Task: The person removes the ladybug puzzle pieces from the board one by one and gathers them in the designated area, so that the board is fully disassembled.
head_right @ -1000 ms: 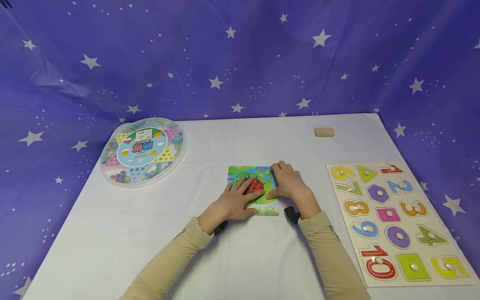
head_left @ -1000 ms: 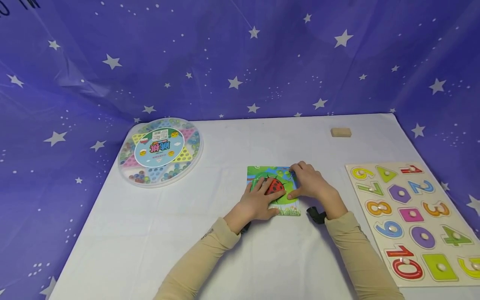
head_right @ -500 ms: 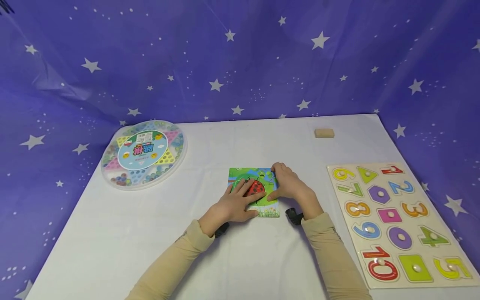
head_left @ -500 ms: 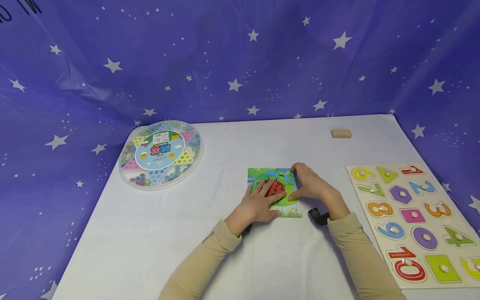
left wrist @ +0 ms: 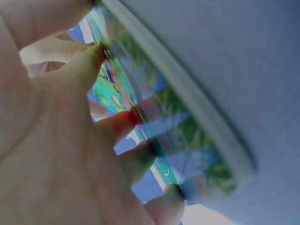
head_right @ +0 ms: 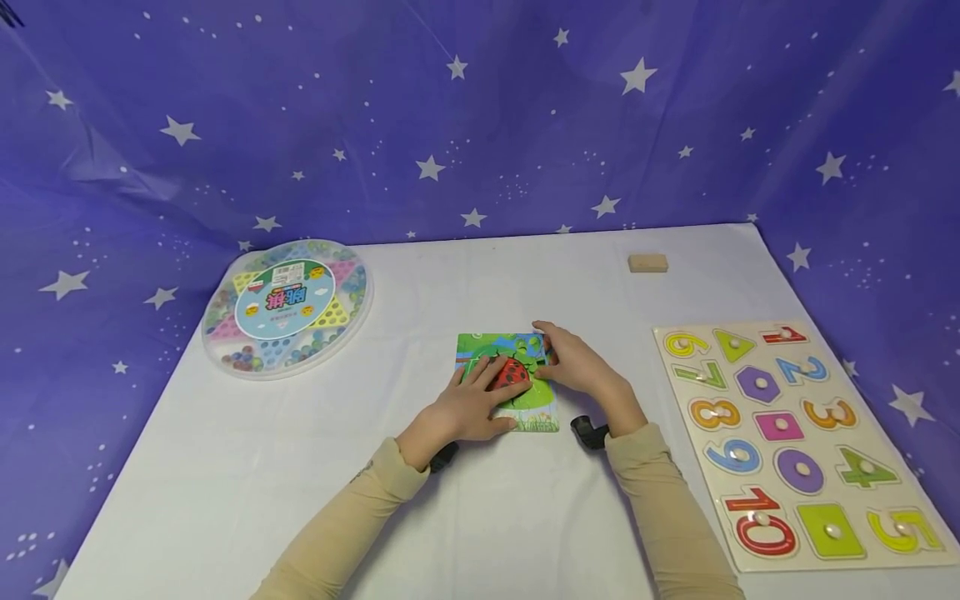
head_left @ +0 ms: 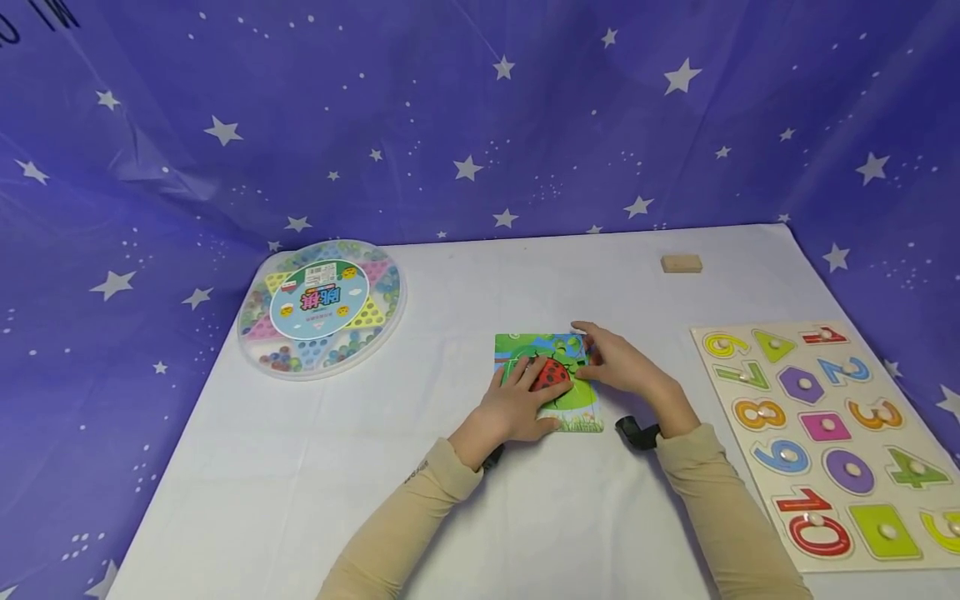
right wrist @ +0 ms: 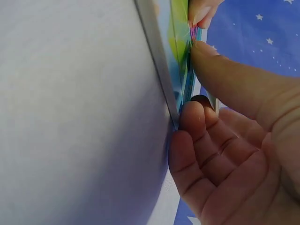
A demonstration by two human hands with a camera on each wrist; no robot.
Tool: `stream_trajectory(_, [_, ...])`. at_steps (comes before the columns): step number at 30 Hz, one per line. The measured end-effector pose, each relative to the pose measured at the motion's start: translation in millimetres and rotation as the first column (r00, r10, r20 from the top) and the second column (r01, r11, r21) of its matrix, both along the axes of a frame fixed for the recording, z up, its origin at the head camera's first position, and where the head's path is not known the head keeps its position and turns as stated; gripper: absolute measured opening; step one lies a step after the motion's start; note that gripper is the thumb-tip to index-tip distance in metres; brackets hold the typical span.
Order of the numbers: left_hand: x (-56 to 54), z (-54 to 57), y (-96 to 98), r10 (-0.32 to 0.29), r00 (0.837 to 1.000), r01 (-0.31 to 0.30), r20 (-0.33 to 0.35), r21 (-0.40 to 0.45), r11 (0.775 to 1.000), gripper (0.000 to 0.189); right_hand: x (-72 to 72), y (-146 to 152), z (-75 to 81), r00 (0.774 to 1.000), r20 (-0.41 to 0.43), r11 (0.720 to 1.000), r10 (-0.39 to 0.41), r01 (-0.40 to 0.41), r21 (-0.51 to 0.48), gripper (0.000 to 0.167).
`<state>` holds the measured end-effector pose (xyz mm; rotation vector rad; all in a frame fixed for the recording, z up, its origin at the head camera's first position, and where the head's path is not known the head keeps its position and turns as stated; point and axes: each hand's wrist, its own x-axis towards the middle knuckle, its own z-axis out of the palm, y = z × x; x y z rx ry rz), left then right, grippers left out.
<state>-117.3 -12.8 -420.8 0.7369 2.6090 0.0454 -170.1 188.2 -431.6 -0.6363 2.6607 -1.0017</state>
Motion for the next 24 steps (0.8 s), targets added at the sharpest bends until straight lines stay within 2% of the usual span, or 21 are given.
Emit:
stream_trajectory(8, [-1.6, -1.2, 0.9, -0.004, 1.0, 0.004, -0.006, 0.002, 1.0, 0.059, 0.4, 7, -0.8, 0.998, 0.002, 0.997, -0.06, 0.06, -0.037, 0.049])
stream_trajectory(13, [-1.5, -1.6, 1.6, -0.009, 1.0, 0.009, 0.004, 0.006, 1.0, 0.059, 2.8, 19, 1.9, 0.991, 0.05, 0.982, -0.125, 0.13, -0.134, 0.049])
stream_trajectory(17, [-1.3, -1.8, 0.6, -0.012, 1.0, 0.011, 0.003, 0.029, 1.0, 0.059, 4.7, 41, 7.1, 0.979, 0.074, 0.962, -0.192, 0.202, -0.183, 0.052])
stream_trajectory(20, [-1.2, -2.0, -1.1, -0.007, 1.0, 0.007, 0.002, 0.044, 0.999, 0.058, 7.1, 63, 12.5, 0.964, 0.087, 0.951, -0.252, 0.263, -0.16, 0.053])
stream_trajectory(24, [-0.7, -0.9, -2.4, -0.002, 1.0, 0.002, 0.008, 0.045, 0.999, 0.058, 12.0, 87, 20.4, 0.937, 0.086, 0.938, -0.339, 0.343, -0.046, 0.051])
